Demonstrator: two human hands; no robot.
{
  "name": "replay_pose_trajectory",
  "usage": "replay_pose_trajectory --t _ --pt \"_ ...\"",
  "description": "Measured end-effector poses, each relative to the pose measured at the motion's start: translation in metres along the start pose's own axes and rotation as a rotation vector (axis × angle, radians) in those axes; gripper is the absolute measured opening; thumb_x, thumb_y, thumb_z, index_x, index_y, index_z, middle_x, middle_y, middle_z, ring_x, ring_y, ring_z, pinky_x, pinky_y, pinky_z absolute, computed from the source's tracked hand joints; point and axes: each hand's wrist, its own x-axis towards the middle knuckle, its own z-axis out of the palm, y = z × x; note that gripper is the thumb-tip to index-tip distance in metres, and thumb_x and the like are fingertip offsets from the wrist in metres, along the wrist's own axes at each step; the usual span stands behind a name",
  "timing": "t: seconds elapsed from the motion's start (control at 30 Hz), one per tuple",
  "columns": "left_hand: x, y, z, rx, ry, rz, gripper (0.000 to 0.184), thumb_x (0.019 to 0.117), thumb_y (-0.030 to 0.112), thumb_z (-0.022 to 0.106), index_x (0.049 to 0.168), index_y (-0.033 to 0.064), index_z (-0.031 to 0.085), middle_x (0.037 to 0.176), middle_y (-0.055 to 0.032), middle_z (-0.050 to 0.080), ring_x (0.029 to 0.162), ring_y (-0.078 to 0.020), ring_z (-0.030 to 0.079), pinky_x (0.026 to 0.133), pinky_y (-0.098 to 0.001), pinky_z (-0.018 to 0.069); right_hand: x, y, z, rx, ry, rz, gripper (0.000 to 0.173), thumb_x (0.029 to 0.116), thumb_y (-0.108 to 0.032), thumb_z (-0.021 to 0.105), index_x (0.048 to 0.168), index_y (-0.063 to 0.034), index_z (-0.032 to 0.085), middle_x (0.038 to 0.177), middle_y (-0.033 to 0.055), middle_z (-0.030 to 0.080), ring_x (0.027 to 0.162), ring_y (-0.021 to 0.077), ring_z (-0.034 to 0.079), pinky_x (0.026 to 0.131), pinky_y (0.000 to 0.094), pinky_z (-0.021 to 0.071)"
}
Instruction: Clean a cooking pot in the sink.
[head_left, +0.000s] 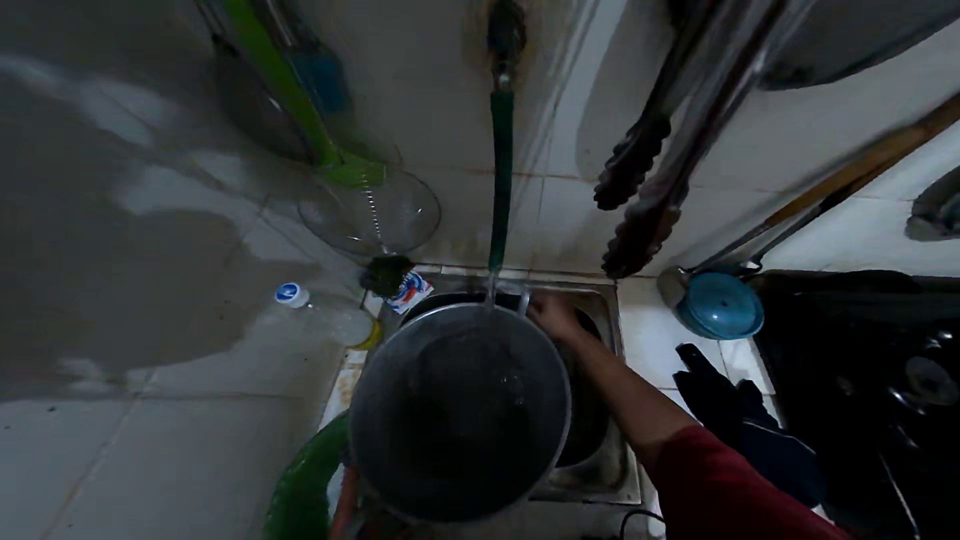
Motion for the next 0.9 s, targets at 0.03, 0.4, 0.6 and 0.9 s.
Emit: replay_pose_trajectory --t 0.03,0.4,0.6,0.9 --pt "0.001 0.001 0.002 -0.007 0.003 0.007 0.087 0.0853 -0.005 0.045 0.162 0.0159 0.010 0.137 -0.0028 0.054 0.108 -0.0120 0.065 0.084 -0.0378 0.0611 -0.001 -0.018 -0.014 0.117 0.057 0.037 0.029 0.1049 -0.018 0.056 0.122 0.0017 0.070 0.129 0.0225 0.067 0.122 0.0373 0.063 0.107 0.0556 0.0476" --pt "0.021 0.013 0.042 0.013 0.106 -0.085 0.079 0.0912 -0.007 0.040 0.163 0.0191 0.021 0.151 -0.0132 0.044 0.104 -0.0217 0.067 0.073 -0.0375 0.0613 0.007 -0.121 0.008 1.349 -0.272 0.532 0.035 0.1107 -0.037 0.039 0.089 -0.0142 0.053 0.060 -0.0047 0.049 0.045 0.0039 0.045 0.043 0.0180 0.0402" --pt "0.026 0.021 0.040 0.092 0.100 -0.069 0.083 0.0903 -0.007 0.043 0.164 0.0215 0.017 0.157 -0.0152 0.037 0.111 -0.0263 0.064 0.077 -0.0406 0.0607 -0.010 -0.138 0.054 0.649 -0.212 0.129 0.036 0.1116 -0.020 0.040 0.133 0.0015 0.060 0.122 0.0205 0.065 0.104 0.0281 0.064 0.090 0.0444 0.0536" --pt "0.033 0.046 0.031 0.195 0.142 -0.043 0.077 0.0911 -0.006 0.045 0.162 0.0176 0.024 0.140 -0.0177 0.052 0.099 -0.0241 0.069 0.072 -0.0381 0.0620 -0.104 -0.097 0.018 -0.403 -0.706 -0.246 0.061 0.1069 -0.047 0.048 0.159 -0.0162 0.039 0.170 0.0154 0.022 0.158 0.0396 0.008 0.123 0.0677 -0.0051"
